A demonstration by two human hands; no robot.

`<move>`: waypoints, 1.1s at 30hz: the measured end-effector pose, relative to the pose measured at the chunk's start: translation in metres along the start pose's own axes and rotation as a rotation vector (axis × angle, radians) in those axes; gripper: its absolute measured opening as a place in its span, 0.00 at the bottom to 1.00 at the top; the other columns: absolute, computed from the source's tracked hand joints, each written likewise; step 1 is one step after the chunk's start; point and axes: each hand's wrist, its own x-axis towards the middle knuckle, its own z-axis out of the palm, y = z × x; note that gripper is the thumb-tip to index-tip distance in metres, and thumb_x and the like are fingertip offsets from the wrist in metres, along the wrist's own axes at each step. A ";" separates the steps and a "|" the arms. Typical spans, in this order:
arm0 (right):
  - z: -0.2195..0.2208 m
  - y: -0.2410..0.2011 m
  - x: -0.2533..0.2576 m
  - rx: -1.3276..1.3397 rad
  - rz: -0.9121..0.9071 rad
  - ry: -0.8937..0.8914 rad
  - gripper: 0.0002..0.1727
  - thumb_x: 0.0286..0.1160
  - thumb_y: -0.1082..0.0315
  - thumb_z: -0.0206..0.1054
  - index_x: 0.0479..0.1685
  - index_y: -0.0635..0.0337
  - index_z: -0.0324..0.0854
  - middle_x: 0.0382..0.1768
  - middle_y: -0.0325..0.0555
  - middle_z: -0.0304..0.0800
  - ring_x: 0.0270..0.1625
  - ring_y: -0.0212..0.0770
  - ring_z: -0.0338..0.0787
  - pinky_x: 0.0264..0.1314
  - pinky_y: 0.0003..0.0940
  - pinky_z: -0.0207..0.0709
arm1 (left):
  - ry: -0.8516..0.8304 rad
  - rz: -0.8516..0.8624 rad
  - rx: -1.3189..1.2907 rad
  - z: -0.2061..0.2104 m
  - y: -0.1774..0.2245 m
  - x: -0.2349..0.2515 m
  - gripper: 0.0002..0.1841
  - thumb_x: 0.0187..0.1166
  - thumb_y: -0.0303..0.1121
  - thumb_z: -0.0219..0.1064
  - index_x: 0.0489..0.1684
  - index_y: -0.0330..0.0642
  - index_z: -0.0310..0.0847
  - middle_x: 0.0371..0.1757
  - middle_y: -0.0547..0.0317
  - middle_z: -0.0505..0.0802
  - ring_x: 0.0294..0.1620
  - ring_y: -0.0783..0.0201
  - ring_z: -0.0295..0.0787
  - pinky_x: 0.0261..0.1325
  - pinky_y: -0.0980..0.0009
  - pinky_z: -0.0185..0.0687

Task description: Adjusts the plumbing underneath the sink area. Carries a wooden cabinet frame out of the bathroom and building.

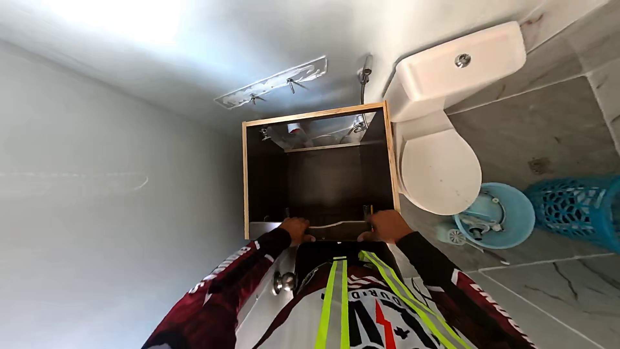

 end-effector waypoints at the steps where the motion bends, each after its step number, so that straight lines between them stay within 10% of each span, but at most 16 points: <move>1: -0.003 0.006 0.001 -0.017 -0.014 0.015 0.48 0.59 0.15 0.60 0.52 0.53 0.88 0.45 0.55 0.94 0.55 0.60 0.93 0.59 0.67 0.81 | 0.011 -0.021 -0.005 -0.003 0.005 0.001 0.40 0.78 0.70 0.61 0.70 0.39 0.81 0.69 0.41 0.88 0.75 0.41 0.82 0.75 0.33 0.72; 33: 0.006 0.091 -0.050 -0.109 -0.064 0.070 0.48 0.58 0.16 0.61 0.50 0.55 0.88 0.44 0.53 0.94 0.54 0.57 0.92 0.60 0.65 0.79 | 0.136 -0.129 -0.070 0.019 0.115 0.022 0.44 0.67 0.74 0.68 0.69 0.42 0.82 0.69 0.43 0.89 0.73 0.42 0.84 0.75 0.34 0.73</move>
